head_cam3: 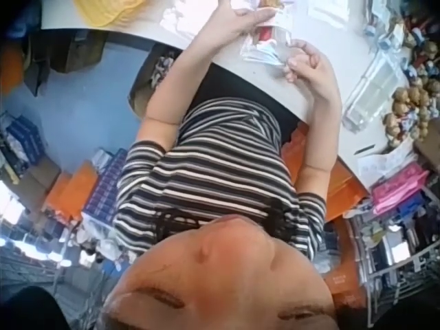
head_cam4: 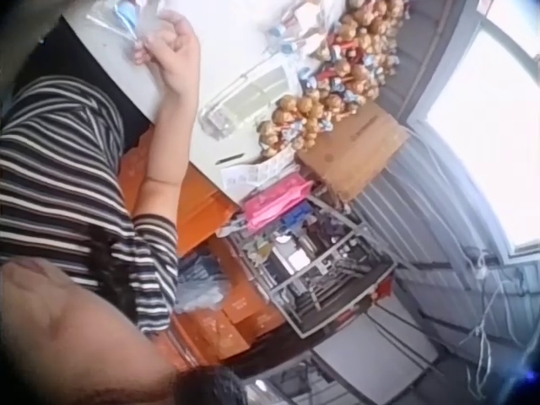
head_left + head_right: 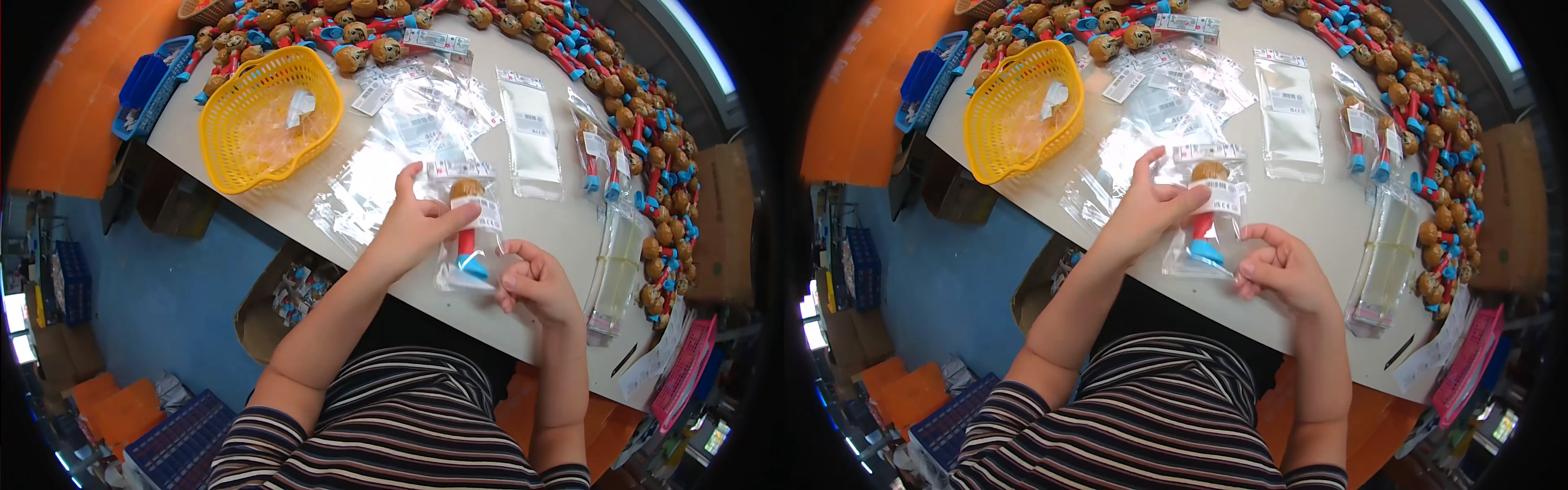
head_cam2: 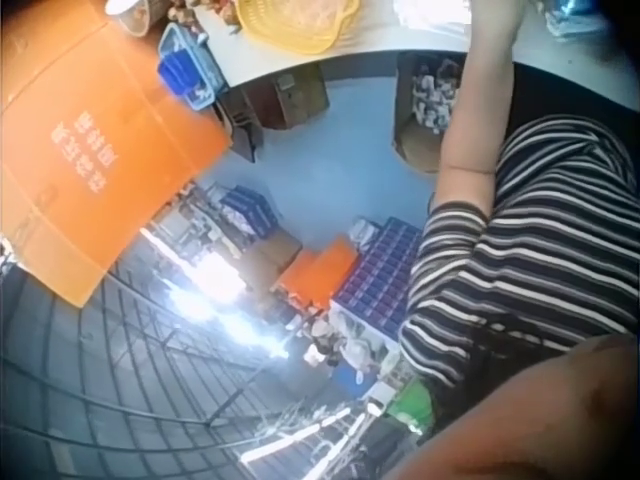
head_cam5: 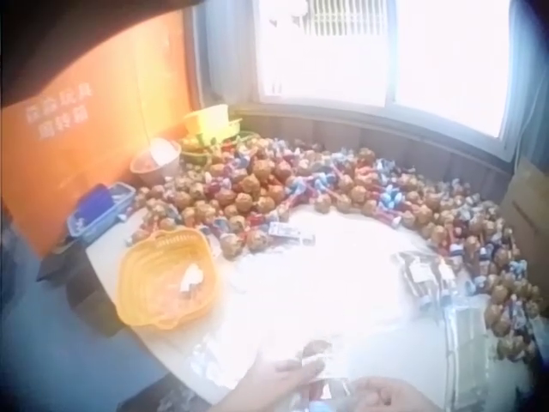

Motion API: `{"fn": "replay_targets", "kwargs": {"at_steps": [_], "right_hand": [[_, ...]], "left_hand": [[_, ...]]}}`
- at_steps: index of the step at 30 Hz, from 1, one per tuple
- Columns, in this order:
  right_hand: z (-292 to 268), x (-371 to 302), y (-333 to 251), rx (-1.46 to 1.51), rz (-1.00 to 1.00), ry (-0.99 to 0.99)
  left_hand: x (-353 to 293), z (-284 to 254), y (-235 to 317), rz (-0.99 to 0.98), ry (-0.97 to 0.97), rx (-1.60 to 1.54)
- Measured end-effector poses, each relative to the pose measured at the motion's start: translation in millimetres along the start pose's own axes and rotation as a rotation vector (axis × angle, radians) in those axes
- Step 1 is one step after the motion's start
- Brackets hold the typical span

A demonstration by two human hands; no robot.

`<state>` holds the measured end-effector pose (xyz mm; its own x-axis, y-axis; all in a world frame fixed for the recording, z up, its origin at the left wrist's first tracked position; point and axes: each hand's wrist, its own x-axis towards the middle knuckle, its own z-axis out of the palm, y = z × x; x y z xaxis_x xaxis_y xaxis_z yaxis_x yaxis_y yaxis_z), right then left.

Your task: Packaging small toy components into plastic bags.

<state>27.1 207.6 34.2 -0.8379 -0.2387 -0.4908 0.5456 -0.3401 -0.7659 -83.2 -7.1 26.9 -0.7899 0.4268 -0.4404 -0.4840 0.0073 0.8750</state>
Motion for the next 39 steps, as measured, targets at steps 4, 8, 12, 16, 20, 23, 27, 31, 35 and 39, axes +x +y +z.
{"fn": "replay_targets", "kwargs": {"at_steps": [4,8,12,16,20,23,27,31,35,39], "right_hand": [[-5,-15,10,0.074,-0.004,-0.033],[41,-24,29,0.038,-0.277,0.302],[61,-5,49,-0.046,-0.372,0.462],[57,-1,48,0.248,-0.280,0.467],[76,-5,47,0.484,-0.365,0.556],[69,-1,55,0.405,-0.417,0.598],[64,-8,47,0.219,-0.461,0.671],[53,-14,51,0.306,-0.388,0.535],[35,-18,56,0.622,-0.136,0.086],[56,-21,44,0.685,-0.074,0.112]], "left_hand": [[14,13,-9,-0.028,-0.045,-0.400],[11,26,-14,0.106,0.059,-0.512],[0,42,-24,0.164,0.140,-0.445],[-16,47,-39,0.151,0.146,-0.426],[-30,62,-52,0.302,0.175,-0.443],[-41,70,-55,0.399,0.102,-0.375],[-39,55,-55,0.393,0.088,-0.472],[-40,49,-37,0.220,0.102,-0.677],[-21,31,-30,0.100,-0.206,-0.787],[-10,27,-40,0.196,-0.179,-0.698]]}}
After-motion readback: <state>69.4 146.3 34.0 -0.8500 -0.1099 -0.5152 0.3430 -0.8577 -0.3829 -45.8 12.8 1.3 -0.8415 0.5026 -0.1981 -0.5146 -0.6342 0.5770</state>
